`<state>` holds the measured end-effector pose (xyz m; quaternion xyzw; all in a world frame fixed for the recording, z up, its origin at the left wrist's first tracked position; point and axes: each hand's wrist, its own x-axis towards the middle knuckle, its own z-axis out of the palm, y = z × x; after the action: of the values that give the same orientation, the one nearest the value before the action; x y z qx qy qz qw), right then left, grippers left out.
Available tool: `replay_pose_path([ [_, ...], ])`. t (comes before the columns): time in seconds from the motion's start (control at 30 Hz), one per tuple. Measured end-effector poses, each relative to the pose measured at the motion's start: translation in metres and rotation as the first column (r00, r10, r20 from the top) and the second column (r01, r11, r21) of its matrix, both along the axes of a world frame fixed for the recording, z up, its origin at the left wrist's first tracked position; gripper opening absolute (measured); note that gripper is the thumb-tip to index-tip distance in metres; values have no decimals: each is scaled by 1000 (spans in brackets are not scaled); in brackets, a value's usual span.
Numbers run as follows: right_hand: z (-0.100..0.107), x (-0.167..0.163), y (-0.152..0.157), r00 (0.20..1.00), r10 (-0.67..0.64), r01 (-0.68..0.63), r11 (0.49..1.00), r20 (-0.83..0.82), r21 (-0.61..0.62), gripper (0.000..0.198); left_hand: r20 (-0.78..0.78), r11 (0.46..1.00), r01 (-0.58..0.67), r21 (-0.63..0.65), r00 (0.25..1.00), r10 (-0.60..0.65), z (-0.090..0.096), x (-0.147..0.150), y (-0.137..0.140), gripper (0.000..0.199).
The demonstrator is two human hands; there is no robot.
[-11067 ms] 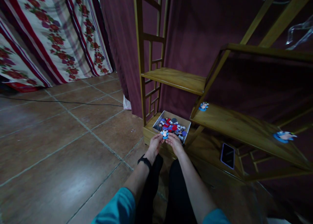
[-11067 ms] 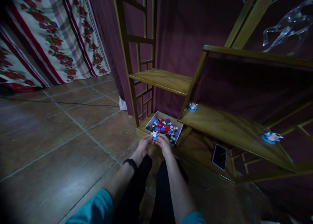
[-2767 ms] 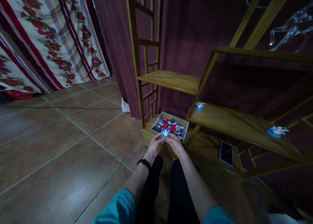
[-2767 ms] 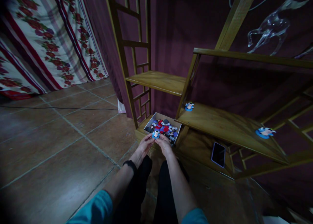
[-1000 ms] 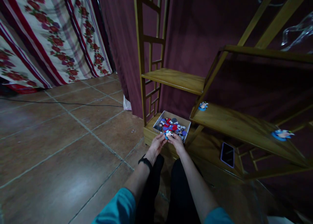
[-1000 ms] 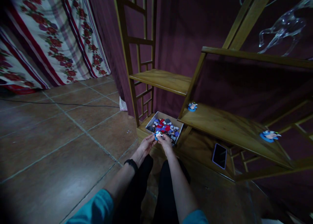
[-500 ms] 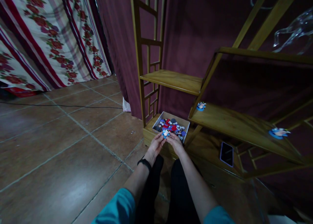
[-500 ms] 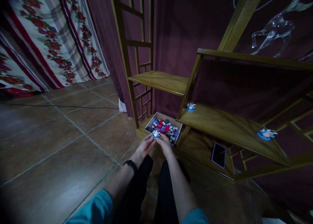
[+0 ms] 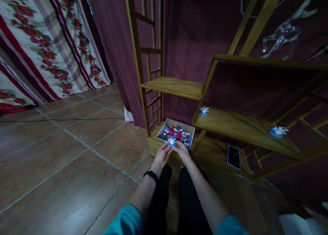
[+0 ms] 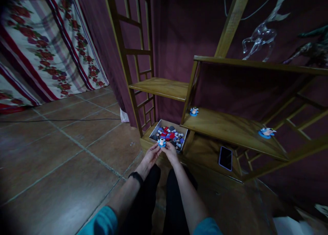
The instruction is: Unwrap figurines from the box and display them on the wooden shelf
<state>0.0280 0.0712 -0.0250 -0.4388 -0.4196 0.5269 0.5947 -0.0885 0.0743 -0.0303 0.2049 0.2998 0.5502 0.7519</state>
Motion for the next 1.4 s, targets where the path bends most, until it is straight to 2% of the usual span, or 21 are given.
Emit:
replay_pose_path([
  [0.17,6,4,-17,997,-74,74,997,1,-34,44,-11,999,35,3,999,-35,6,0,-12,23],
  [0.4,13,10,-49,995,64,-67,997,-72,-33,43,-2,998,47,36,999,-47,8,0,-34,30],
  [0.67,20,6,-75,980,63,-79,994,-190,-79,43,-53,991,50,125,998,-44,11,-1,-51,36],
  [0.8,12,13,-77,975,64,-89,990,-212,-112,43,-89,990,90,106,993,-81,10,4,-50,37],
  [0.93,-1,27,-74,970,14,-39,994,-245,-98,43,-81,989,119,84,990,-112,2,19,-44,36],
  [1.17,-4,46,-72,966,5,-26,997,-257,-79,45,-83,985,154,71,985,-148,-5,38,-37,37],
  [1.4,-17,47,-58,964,-115,82,987,-240,-141,45,-150,977,215,-5,965,-213,-3,38,-21,30],
])
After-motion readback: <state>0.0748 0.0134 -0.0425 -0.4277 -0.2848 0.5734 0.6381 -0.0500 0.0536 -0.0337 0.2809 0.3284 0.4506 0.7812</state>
